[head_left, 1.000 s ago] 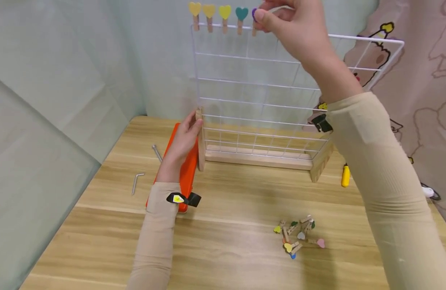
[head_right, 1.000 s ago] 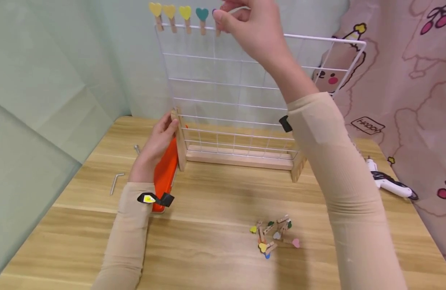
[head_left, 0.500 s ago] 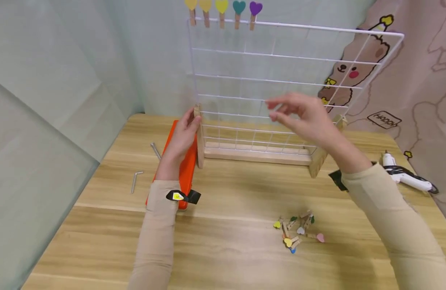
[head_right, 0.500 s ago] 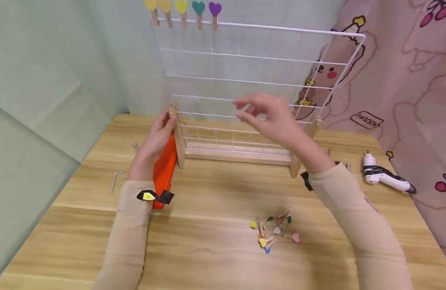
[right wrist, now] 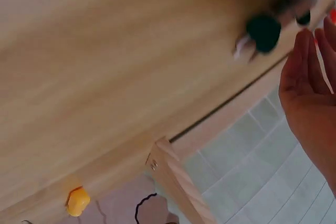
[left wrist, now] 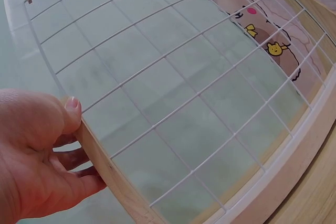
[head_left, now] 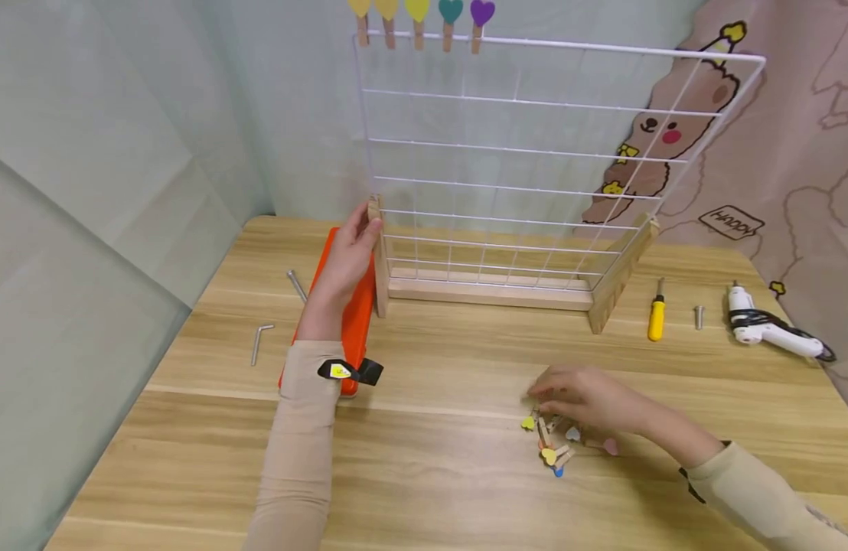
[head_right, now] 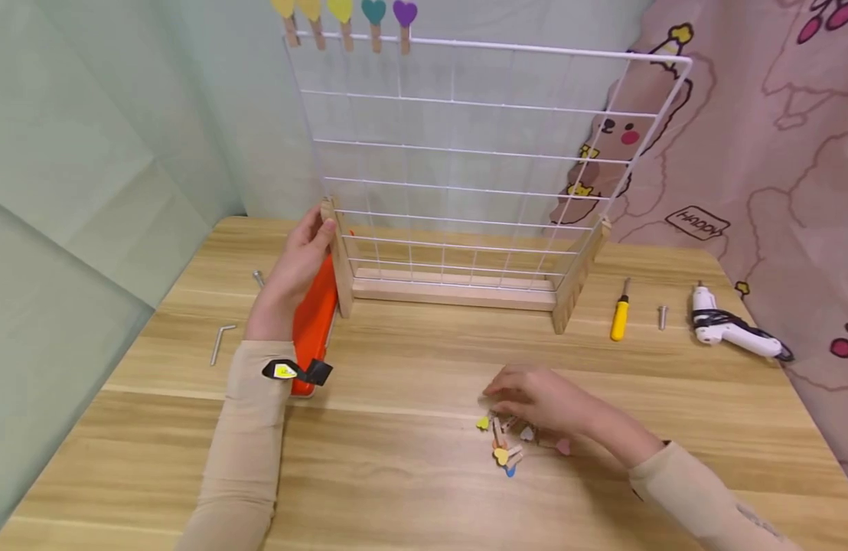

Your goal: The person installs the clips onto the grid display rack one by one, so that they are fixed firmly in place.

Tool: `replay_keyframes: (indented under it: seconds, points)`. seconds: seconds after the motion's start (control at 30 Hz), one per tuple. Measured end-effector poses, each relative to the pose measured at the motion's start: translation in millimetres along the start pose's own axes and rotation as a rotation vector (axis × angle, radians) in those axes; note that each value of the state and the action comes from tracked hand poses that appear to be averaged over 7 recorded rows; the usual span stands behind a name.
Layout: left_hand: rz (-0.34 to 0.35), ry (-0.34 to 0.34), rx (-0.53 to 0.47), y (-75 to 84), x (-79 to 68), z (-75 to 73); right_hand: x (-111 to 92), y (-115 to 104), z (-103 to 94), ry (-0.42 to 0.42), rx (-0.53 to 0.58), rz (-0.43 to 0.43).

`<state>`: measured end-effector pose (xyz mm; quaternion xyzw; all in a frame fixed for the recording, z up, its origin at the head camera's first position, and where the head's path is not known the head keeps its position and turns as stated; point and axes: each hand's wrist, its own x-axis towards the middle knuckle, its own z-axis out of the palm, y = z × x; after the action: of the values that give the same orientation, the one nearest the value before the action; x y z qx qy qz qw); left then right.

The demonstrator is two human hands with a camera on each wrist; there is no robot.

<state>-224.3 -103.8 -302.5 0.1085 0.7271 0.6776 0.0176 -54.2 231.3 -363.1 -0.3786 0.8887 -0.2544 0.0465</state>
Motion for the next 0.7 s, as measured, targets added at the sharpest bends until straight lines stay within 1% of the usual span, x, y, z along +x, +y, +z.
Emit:
replay_keyframes:
  seconds: [0.13, 0.2, 0.5, 0.7]
  points:
    - [-0.002, 0.000, -0.003, -1.0, 0.3, 0.2, -7, -3, 10.2, 0.016, -0.047, -0.051]
    - [0.000, 0.000, -0.008, -1.4, 0.8, 0.6, -8, -4, 12.2, 0.008, -0.056, -0.049]
    - [0.010, 0.006, -0.001, 4.1, 1.4, -2.0, 7, -7, 11.7, -0.029, -0.163, -0.130]
    - [-0.013, -0.002, 0.000, 1.2, -1.2, 0.1, 14, -11, 15.1, -0.084, -0.173, -0.165]
